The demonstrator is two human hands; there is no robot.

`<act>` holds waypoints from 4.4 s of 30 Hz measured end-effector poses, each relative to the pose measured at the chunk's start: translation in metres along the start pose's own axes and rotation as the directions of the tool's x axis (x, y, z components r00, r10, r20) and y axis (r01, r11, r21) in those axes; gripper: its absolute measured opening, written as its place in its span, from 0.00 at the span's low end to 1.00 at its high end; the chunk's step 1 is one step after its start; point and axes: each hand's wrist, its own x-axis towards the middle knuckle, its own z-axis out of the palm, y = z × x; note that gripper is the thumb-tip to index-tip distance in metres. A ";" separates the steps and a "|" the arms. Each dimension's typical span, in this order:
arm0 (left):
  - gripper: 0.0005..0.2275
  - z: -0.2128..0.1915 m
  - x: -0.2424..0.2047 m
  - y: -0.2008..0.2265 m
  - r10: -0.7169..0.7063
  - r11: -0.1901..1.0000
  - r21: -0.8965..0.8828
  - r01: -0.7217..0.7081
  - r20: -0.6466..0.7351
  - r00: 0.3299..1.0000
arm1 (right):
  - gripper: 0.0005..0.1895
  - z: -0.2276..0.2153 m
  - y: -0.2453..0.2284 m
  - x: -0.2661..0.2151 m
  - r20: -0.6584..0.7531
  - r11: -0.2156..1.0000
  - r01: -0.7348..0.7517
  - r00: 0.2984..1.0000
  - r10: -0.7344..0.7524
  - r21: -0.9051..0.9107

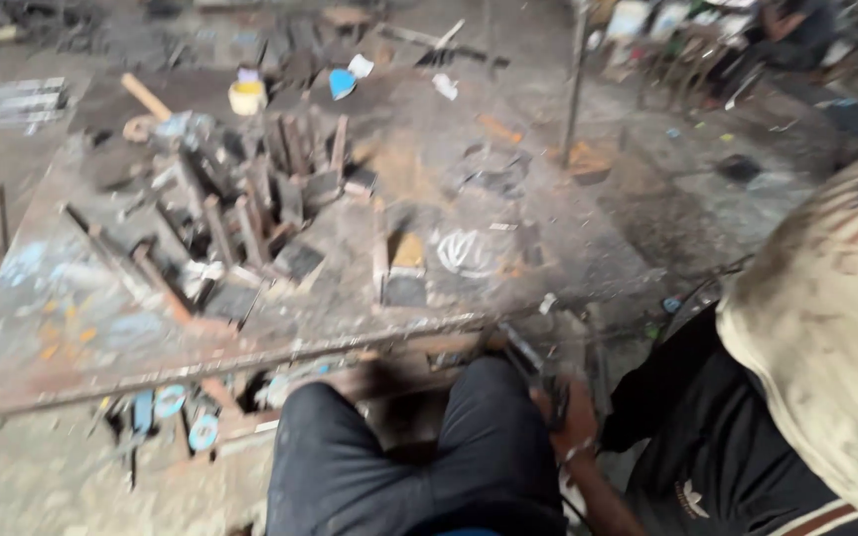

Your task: The person sits at a metal workbench and uses a marker to trace the outline of a metal template bracket onto flat metal pieces, repositioning the template and pieces one at a time to mark each piece.

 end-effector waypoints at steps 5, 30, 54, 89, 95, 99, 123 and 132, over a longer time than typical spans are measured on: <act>0.40 -0.254 0.015 0.273 0.216 0.976 0.014 -0.216 -0.158 0.963 | 0.44 -0.112 -0.195 0.065 -0.228 0.939 0.264 0.950 -0.214 0.219; 0.36 -0.109 0.046 0.416 0.710 0.583 -0.473 -0.660 -0.099 0.698 | 0.22 -0.020 -0.246 0.029 0.168 0.860 0.095 0.965 -0.204 0.501; 0.35 -0.116 0.171 0.489 0.564 0.727 -0.393 -0.563 -0.127 0.816 | 0.15 0.034 -0.241 0.027 0.259 0.816 0.253 0.864 -0.432 0.519; 0.24 -0.066 0.181 0.492 0.466 0.786 -0.412 -0.460 -0.092 0.880 | 0.25 -0.021 -0.265 0.224 0.430 0.061 -0.465 0.856 0.286 0.883; 0.25 -0.066 0.187 0.499 0.462 0.823 -0.363 -0.437 -0.019 0.887 | 0.20 0.076 -0.231 0.224 0.489 0.289 -0.510 0.860 0.147 0.810; 0.28 -0.063 0.185 0.496 0.484 0.816 -0.357 -0.455 -0.010 0.875 | 0.10 0.111 -0.225 0.227 0.323 0.481 -0.201 0.928 -0.185 0.853; 0.27 -0.065 0.190 0.505 0.457 0.874 -0.229 -0.429 0.082 0.886 | 0.07 0.132 -0.228 0.236 0.321 0.551 -0.118 0.902 -0.287 0.826; 0.28 -0.062 0.190 0.504 0.451 0.876 -0.232 -0.424 0.079 0.889 | 0.06 0.130 -0.234 0.236 0.325 0.588 -0.100 0.900 -0.291 0.802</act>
